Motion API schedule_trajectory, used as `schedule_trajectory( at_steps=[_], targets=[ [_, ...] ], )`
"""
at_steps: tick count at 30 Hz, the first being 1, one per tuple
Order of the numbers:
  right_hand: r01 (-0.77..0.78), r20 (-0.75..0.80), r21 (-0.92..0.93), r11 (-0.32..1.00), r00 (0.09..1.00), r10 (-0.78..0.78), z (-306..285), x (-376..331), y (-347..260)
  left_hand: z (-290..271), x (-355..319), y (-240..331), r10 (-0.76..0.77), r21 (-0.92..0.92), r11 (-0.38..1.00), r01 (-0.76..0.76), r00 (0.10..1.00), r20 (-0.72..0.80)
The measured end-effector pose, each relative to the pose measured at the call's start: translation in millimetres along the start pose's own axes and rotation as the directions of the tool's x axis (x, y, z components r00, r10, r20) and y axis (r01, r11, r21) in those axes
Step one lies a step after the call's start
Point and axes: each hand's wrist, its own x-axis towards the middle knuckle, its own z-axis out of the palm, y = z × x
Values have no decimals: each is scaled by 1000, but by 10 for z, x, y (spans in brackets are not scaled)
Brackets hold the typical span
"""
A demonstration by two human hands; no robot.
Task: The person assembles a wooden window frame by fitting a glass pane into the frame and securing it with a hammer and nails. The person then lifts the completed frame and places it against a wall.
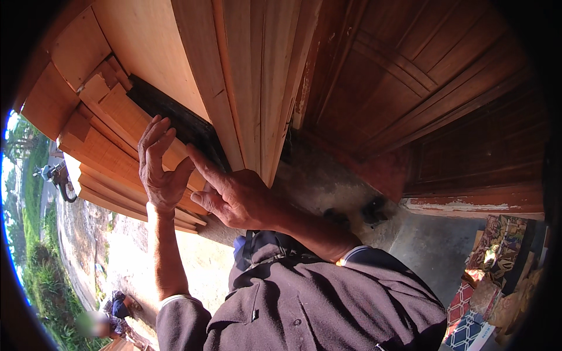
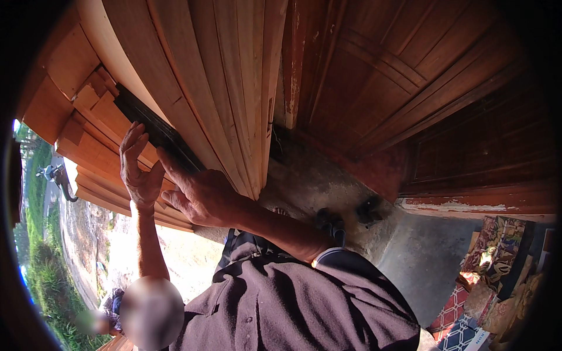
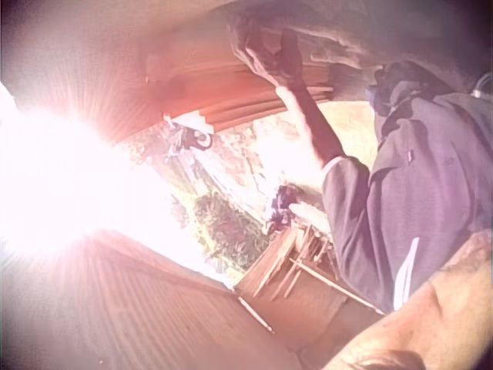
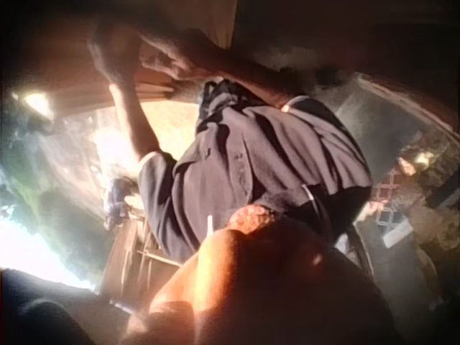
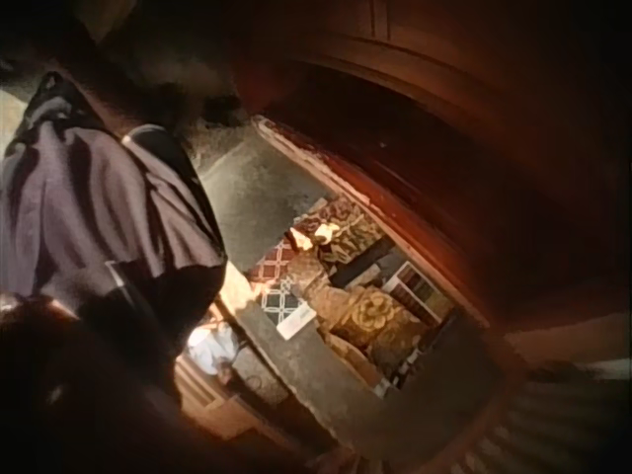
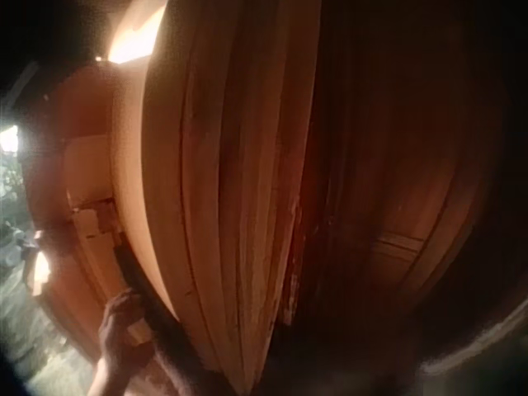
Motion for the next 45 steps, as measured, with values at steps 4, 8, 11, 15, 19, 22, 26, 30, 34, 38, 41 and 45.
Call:
schedule_trajectory(
  at_steps=[4,8,11,15,19,22,26,30,34,38,41,45],
  targets=[
    [29,23,-155,988,999,-26,-52,18,-11,2,10,-76,41,27,999,-41,999,0],
    [66,37,-255,965,998,-59,-67,42,-34,1,20,-132,16,16,1000,-16,1000,-9],
    [74,33,-219,973,997,-68,-56,40,-32,-13,27,-167,36,-1,999,-36,999,5],
    [32,76,-226,974,997,-15,-24,34,-12,-20,29,-214,34,-20,999,-34,999,23],
    [61,66,-249,967,997,-46,9,68,5,-10,40,-266,36,-47,998,-35,999,15],
    [-5,135,-191,982,990,32,19,83,14,-8,51,-283,38,-49,998,-38,999,6],
    [-25,140,-158,987,989,48,55,76,15,-1,67,-269,45,-51,998,-46,999,-6],
    [-58,161,-147,987,983,82,95,69,13,-14,82,-257,35,-43,998,-35,999,2],
    [-54,141,-87,995,988,66,100,57,16,-47,104,-275,30,-18,999,-29,999,30],
    [-17,100,-77,997,995,25,109,57,45,-55,113,-282,51,5,999,-51,998,38],
    [57,68,-91,994,996,-51,139,68,93,-47,99,-270,55,27,998,-56,998,38],
    [86,71,-117,989,994,-78,151,37,145,-49,89,-272,34,20,999,-35,998,50]
  ],
)
